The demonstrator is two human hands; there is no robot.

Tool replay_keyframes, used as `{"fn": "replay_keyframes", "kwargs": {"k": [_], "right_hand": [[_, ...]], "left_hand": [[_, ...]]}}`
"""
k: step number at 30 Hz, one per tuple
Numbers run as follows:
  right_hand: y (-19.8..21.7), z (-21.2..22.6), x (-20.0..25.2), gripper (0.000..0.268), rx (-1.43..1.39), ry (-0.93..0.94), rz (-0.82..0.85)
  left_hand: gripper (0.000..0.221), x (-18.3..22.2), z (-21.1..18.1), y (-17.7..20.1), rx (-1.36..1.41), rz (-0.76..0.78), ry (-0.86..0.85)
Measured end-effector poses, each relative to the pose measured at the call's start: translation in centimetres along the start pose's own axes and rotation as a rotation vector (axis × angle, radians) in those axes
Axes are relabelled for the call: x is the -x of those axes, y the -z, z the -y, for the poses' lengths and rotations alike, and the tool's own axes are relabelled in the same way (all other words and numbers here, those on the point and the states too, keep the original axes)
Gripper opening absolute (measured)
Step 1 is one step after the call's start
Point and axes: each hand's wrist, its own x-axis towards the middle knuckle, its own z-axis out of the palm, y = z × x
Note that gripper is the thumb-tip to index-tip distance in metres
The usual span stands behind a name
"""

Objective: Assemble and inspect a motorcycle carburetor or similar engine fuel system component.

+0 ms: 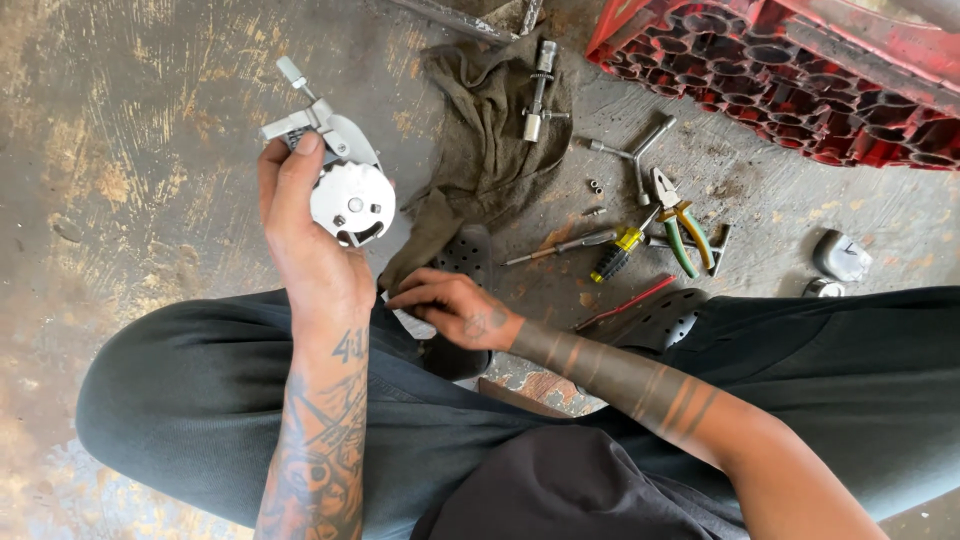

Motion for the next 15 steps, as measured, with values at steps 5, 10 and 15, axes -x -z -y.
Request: {"fn": "replay_keyframes", "kwargs": {"k": [5, 10, 15], "right_hand": [[-1.7, 2.9, -0.1, 0.028, -0.102, -0.013, 0.025], [-0.5, 1.8, -1.0, 0.037, -0.111, -0.076, -0.155], [9.2, 3.7, -3.5, 0.033, 0.681, -0.018, -0.413]], "left_hand": [[0.034, -0.3, -0.2, 0.7, 0.023, -0.01, -0.022], [0.032, -0.5, -0.8, 0.6, 0.043, -0.059, -0.044], [0.03, -0.9, -1.9, 0.9, 0.108, -0.113, -0.124]]}}
